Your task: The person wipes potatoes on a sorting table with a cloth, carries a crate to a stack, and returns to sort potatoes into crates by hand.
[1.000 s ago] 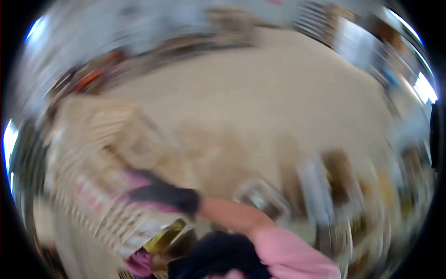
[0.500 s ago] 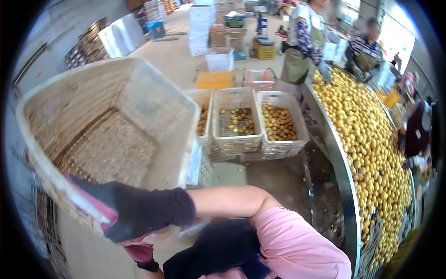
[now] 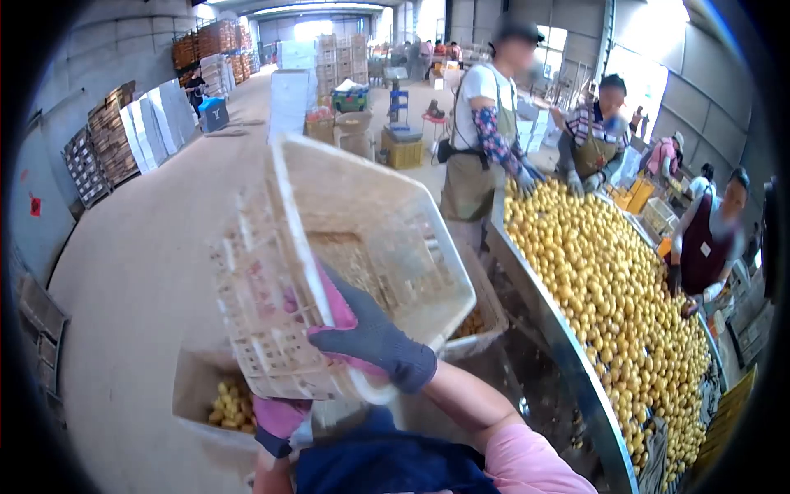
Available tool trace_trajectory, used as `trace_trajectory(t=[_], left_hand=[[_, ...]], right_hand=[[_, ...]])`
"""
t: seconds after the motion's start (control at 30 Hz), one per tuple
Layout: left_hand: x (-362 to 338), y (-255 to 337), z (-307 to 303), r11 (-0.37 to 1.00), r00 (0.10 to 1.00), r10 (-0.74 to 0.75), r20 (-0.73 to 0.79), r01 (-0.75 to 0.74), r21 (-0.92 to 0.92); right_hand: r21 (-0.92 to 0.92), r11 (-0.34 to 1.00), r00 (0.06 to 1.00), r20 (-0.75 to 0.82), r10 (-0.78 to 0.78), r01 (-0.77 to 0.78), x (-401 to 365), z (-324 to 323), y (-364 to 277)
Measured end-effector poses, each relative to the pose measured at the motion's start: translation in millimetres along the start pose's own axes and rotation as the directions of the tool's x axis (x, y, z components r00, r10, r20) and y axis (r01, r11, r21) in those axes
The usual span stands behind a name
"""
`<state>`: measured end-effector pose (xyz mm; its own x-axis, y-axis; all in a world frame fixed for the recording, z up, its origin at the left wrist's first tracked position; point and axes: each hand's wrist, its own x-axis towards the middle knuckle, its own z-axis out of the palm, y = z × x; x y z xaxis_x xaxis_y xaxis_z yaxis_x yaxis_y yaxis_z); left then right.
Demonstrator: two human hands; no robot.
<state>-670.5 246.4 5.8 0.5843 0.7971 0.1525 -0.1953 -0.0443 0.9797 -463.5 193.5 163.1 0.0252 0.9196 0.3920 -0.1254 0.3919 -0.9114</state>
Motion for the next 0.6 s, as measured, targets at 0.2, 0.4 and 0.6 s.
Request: trace_trajectory(t=[0.2, 0.4, 0.6], left_hand=[[141.2, -78.3, -16.5, 0.226, 0.899, -0.411, 0.152, 0.262, -0.938], [205.9, -204.1, -55.1, 0.145, 0.909, -0.386, 0.159, 0.230, -0.962], [262.7, -181.1, -54.0, 0.404, 0.619, -0.741, -0.263, 0.098, -0.909]], right_hand=[[-0.128, 0.985, 0.985, -0.145, 0.094, -0.113, 126.1, -73.3, 81.4], [-0.565, 0.781, 0.825, 0.286, 0.487, -0.265, 166.4, -132.0, 214.6], [-0.995, -0.051, 0.963, -0.101, 0.250, -0.091, 42.7, -296.6, 307.6]])
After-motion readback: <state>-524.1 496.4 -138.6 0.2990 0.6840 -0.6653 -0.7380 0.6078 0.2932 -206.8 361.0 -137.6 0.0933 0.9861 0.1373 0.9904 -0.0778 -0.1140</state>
